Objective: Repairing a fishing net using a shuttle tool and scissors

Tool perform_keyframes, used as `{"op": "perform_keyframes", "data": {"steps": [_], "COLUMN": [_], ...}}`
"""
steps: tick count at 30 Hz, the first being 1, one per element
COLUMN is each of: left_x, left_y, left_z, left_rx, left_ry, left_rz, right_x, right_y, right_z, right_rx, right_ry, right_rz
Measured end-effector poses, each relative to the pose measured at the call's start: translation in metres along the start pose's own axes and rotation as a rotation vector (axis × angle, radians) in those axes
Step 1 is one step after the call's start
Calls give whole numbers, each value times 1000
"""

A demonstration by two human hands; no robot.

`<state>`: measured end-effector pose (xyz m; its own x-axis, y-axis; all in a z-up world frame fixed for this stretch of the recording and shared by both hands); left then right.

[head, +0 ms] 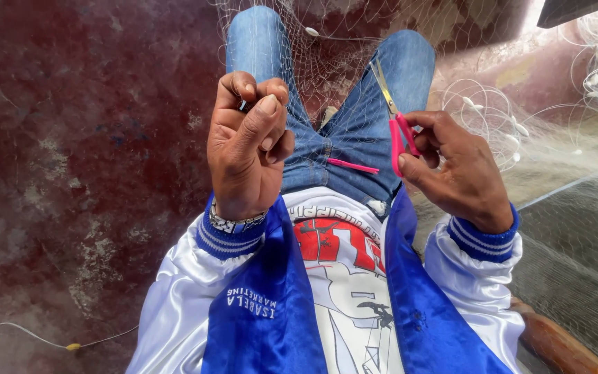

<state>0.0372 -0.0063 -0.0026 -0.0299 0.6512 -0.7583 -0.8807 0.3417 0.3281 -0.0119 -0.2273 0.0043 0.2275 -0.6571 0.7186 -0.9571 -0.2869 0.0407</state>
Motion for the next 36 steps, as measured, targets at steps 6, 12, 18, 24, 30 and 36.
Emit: {"op": "perform_keyframes", "data": {"steps": [6, 12, 18, 24, 30, 36], "left_x": [0, 1, 1, 2, 2, 2], "left_y": [0, 1, 1, 1, 1, 0], "left_z": [-1, -1, -1, -1, -1, -1], "left_rx": [18, -1, 2, 5, 11, 3], "left_ry": [14, 17, 24, 30, 13, 16], "left_rz": [7, -18, -12, -6, 3, -13], "right_x": [-2, -2, -1, 0, 0, 1], "right_y": [-7, -10, -13, -13, -14, -15], "right_z": [0, -2, -3, -2, -4, -3], "right_rx": [6, 13, 44, 41, 34, 47], "right_ry": [-12, -69, -70, -59, -89, -80], "right_rz": [-4, -7, -23, -10, -11, -21]}}
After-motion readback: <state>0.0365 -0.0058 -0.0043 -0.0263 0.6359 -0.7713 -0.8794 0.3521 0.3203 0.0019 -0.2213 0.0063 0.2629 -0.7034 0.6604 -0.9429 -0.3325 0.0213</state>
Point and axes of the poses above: each hand's wrist, its own y-axis away from the middle knuckle, its own x-axis out of the back of the hand, z = x × y, the point moved 4 cm from there along -y, towards the middle knuckle, and after that the axes turned 15 degrees about x, right-handed, at the moved point
